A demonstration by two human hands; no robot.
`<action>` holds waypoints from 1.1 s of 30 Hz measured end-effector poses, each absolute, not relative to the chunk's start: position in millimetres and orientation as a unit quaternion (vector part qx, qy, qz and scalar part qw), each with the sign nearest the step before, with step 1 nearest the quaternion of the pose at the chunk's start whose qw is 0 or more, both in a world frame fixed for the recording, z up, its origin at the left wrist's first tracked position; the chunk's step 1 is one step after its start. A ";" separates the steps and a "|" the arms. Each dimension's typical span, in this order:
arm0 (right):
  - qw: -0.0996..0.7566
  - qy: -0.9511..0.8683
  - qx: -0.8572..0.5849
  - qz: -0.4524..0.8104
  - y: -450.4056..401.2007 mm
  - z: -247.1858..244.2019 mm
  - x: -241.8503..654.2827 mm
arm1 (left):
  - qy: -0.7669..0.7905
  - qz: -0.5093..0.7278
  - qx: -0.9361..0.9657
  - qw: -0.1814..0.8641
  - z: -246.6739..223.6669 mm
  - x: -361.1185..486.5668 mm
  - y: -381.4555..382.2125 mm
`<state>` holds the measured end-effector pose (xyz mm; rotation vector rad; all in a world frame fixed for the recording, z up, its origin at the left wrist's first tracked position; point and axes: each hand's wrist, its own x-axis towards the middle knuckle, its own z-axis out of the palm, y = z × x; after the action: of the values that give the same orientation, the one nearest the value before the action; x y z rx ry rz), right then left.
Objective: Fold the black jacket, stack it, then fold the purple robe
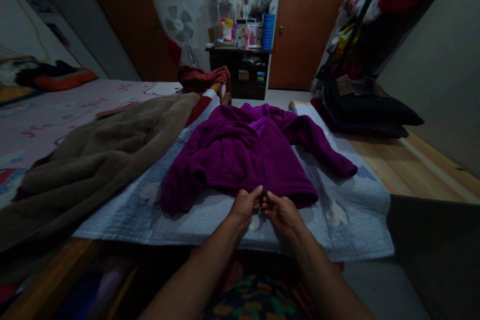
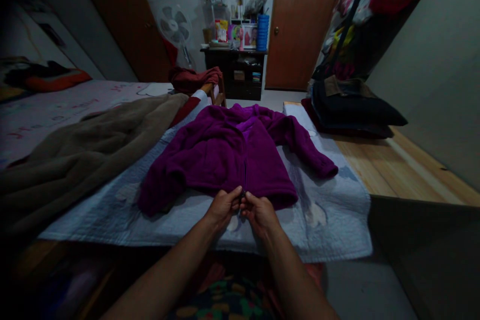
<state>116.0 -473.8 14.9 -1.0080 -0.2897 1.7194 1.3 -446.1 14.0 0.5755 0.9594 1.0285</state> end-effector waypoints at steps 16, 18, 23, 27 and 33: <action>0.560 -0.113 -0.460 0.680 -473.7 19.6 107.1 | 0.461 0.503 0.258 0.684 6.7 5.8 -447.6; 0.563 -0.116 -0.462 0.676 -473.6 19.4 106.6 | 0.462 0.505 0.259 0.681 6.4 5.9 -447.7; 0.565 -0.118 -0.469 0.668 -473.4 19.8 105.6 | 0.465 0.503 0.268 0.677 6.6 6.6 -448.5; 0.562 -0.124 -0.471 0.669 -474.6 21.3 105.4 | 0.472 0.507 0.271 0.669 7.1 8.1 -449.1; 0.571 -0.145 -0.469 0.658 -475.8 17.0 106.6 | 0.464 0.498 0.279 0.678 5.1 7.5 -448.9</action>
<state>106.6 -475.8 17.0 -1.0992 -0.3412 1.5441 7.5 -448.9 5.1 0.6271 1.0432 1.1180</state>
